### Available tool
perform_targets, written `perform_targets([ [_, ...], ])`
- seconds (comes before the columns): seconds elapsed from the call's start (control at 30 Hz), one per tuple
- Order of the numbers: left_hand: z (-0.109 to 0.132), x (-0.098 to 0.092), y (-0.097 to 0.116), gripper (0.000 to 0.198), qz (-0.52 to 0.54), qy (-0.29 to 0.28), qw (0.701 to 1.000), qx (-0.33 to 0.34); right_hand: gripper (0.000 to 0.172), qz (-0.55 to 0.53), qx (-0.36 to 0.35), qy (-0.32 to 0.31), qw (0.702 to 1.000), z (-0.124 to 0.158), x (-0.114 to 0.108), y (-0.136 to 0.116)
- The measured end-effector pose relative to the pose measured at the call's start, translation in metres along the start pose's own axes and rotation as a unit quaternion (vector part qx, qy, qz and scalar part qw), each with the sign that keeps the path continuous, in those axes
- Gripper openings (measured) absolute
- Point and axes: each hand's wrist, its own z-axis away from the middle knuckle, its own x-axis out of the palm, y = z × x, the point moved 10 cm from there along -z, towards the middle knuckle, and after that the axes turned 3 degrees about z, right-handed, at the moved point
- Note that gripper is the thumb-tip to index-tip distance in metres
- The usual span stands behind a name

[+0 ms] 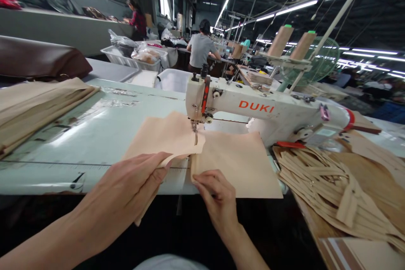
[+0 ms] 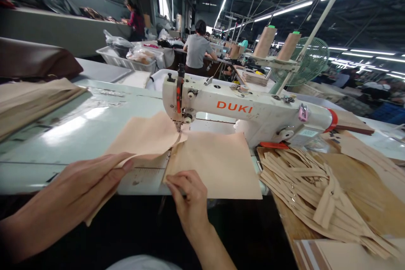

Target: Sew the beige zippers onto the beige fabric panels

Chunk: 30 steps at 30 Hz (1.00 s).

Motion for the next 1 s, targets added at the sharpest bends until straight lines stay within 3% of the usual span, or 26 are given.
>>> perform_targets([
  [0.07,0.000,0.000,0.000,0.035,0.013,0.000,1.000,-0.003,0.014,-0.040,0.028,0.027,0.998,0.003,-0.007,0.007],
  [0.23,-0.003,0.009,0.003,0.039,0.049,-0.022,0.998,-0.016,0.020,0.042,-0.032,-0.029,0.998,0.015,0.009,0.005],
  [0.4,-0.002,0.013,0.001,0.038,-0.004,-0.023,1.000,0.010,0.017,0.046,-0.064,-0.030,0.996,0.015,0.009,0.001],
  [0.5,0.004,0.012,0.014,0.031,-0.082,0.011,0.991,0.108,0.018,0.061,-0.086,-0.037,0.994,0.015,0.009,-0.005],
  [0.63,0.028,0.032,0.039,0.042,-0.210,0.047,0.932,0.291,0.010,0.105,-0.122,-0.028,0.987,0.023,0.011,-0.007],
  [0.73,0.041,0.058,0.029,0.047,-0.260,0.039,0.907,0.329,0.019,0.125,-0.141,-0.020,0.982,0.028,0.014,-0.004],
  [0.87,0.045,0.084,0.002,0.057,-0.271,0.005,0.912,0.307,0.018,0.127,-0.141,-0.021,0.982,0.027,0.015,-0.005],
  [1.0,0.042,0.092,-0.011,0.067,-0.243,-0.047,0.928,0.278,0.017,0.113,-0.143,-0.021,0.983,0.024,0.011,-0.010],
])
